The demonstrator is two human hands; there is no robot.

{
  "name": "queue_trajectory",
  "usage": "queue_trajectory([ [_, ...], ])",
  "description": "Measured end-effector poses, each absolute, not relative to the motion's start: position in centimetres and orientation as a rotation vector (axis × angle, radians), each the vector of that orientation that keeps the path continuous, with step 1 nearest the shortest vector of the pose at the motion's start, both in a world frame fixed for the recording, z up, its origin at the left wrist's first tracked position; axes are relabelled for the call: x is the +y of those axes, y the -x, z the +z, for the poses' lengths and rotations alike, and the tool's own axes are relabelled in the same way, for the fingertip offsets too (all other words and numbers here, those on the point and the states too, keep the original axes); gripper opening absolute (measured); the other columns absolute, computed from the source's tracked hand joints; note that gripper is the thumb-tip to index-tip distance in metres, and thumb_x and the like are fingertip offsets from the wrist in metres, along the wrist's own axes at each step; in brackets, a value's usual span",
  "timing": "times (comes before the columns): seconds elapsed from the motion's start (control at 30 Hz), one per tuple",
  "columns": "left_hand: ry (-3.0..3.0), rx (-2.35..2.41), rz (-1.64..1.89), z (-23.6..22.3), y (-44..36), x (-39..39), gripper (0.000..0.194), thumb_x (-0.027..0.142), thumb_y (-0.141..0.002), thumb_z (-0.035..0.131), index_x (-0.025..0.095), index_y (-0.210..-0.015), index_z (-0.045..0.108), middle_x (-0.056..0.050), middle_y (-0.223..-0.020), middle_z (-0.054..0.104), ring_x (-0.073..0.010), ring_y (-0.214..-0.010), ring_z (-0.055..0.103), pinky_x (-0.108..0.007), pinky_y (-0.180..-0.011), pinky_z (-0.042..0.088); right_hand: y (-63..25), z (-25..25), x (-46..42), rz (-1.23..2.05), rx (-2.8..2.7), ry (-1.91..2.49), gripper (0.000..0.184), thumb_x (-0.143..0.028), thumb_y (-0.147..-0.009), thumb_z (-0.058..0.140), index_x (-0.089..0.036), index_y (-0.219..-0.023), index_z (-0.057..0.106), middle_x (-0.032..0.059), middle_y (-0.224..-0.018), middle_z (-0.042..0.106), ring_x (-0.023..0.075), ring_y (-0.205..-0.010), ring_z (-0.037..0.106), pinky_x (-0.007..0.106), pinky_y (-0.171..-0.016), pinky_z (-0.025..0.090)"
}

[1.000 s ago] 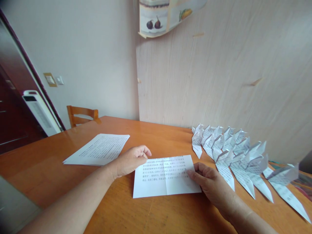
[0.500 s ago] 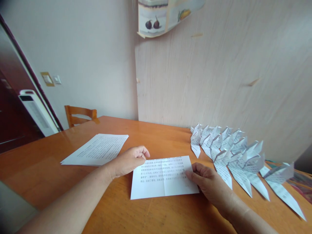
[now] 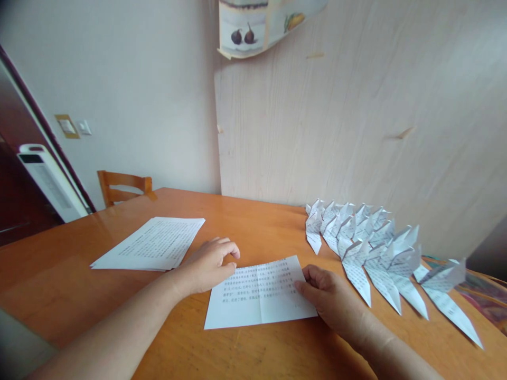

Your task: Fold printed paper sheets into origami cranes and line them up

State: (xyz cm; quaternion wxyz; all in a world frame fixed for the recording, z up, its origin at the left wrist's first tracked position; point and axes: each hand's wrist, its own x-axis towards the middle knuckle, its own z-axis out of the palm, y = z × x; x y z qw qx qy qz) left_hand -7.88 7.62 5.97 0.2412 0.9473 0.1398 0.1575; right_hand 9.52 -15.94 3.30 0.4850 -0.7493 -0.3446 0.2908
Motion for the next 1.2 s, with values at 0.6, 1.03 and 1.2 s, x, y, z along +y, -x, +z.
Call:
queue_trajectory([
  [0.6, -2.795, -0.183, 0.228, 5.5, 7.7, 4.9, 0.025, 0.028, -0.085, 0.067, 0.025, -0.109, 0.073, -0.006, -0.107, 0.064, -0.0248, -0.100, 0.059, -0.038, -0.089, 0.043, -9.2, 3.1, -15.7, 0.673, -0.797, 1.794, 0.029, -0.054, -0.084, 0.065, -0.025, -0.087, 0.069, 0.0011, -0.077, 0.073, 0.0218, -0.069, 0.065, 0.030, -0.059, 0.045],
  [1.03, -2.745, -0.095, 0.185, 5.6, 7.6, 5.0, 0.032, 0.032, -0.081, 0.071, 0.023, -0.112, 0.067, -0.007, -0.108, 0.063, -0.0269, -0.102, 0.059, -0.038, -0.090, 0.044, -7.4, 4.2, -16.1, 0.041, -1.195, 2.075, 0.017, -0.036, -0.090, 0.058, -0.029, -0.092, 0.074, 0.0034, -0.090, 0.073, 0.0225, -0.080, 0.067, 0.032, -0.071, 0.052],
  [1.2, -2.681, -0.007, 0.158, 6.0, 7.7, 4.9, 0.043, 0.030, -0.079, 0.071, 0.024, -0.120, 0.059, -0.006, -0.117, 0.062, -0.0271, -0.109, 0.058, -0.038, -0.091, 0.045, -6.4, 3.8, -16.7, -0.188, -1.474, 2.096, 0.024, -0.023, -0.092, 0.049, -0.026, -0.106, 0.068, 0.0065, -0.113, 0.073, 0.0235, -0.097, 0.071, 0.034, -0.079, 0.057],
])
